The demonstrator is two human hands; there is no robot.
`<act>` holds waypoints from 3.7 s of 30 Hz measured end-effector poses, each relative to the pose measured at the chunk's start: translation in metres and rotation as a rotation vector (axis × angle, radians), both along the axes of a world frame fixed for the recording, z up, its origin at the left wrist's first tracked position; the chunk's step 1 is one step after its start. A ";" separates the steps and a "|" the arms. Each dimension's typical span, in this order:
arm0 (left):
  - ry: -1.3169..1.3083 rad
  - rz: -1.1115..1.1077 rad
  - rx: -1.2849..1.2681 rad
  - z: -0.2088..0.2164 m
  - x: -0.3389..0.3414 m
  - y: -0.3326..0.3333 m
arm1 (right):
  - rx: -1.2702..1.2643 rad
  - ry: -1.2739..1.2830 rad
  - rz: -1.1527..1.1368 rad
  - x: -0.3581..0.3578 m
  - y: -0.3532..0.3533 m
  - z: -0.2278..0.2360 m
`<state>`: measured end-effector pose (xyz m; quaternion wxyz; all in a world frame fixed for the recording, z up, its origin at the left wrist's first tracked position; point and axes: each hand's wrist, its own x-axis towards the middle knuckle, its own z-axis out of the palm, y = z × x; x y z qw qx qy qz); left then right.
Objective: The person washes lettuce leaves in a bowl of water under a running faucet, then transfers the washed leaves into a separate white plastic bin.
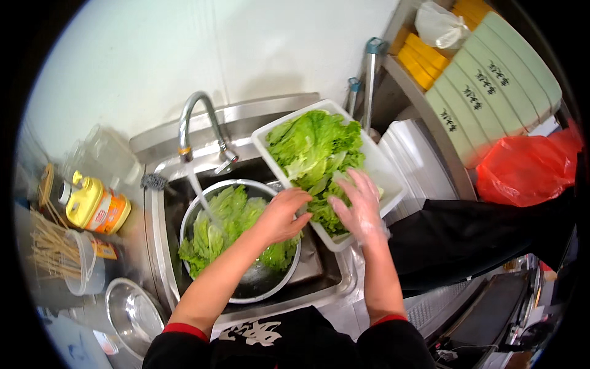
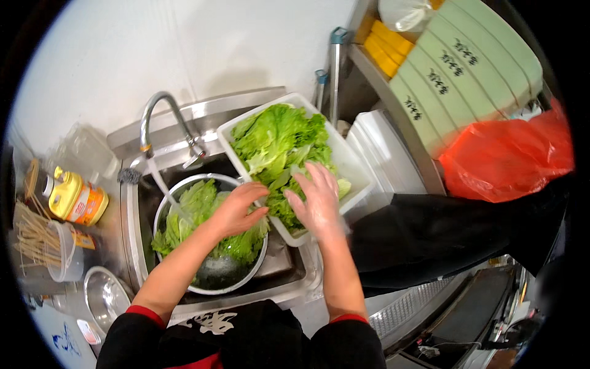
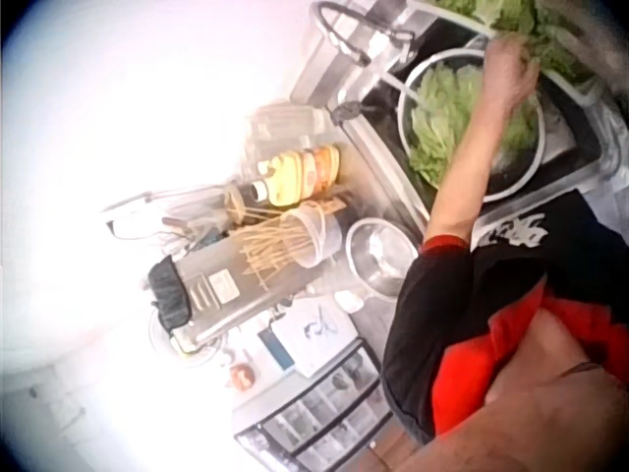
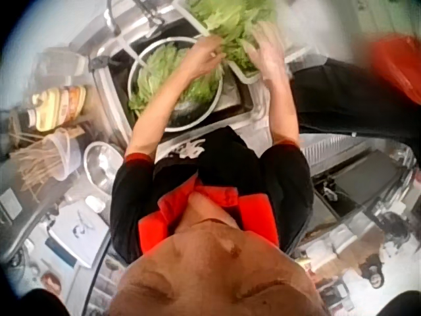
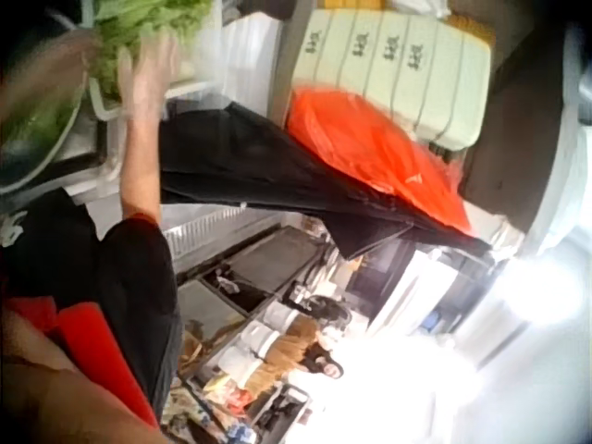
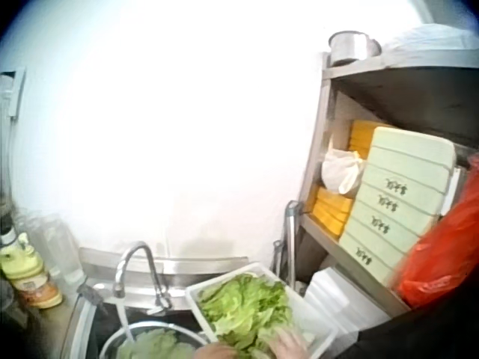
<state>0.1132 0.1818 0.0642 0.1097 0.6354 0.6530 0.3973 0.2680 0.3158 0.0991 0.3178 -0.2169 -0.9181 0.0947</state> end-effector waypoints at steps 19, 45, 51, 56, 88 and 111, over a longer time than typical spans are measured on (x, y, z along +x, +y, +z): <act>0.316 0.038 -0.153 0.002 -0.002 0.008 | 0.019 -0.814 -0.211 -0.041 0.030 -0.036; 0.000 0.856 -0.764 -0.147 -0.037 -0.199 | -0.333 -0.836 0.153 -0.105 -0.142 -0.181; -0.066 0.767 -0.878 -0.130 -0.033 -0.204 | -0.211 -1.022 0.421 -0.085 -0.159 -0.167; 0.016 0.754 -0.615 -0.109 -0.028 -0.200 | -0.459 -0.889 0.528 -0.101 -0.164 -0.134; -1.237 1.032 -0.457 -0.161 -0.066 -0.193 | -1.805 -0.596 0.242 -0.167 -0.177 -0.199; -1.524 0.224 -0.105 -0.030 -0.077 -0.192 | -2.496 0.196 0.666 -0.117 -0.117 -0.159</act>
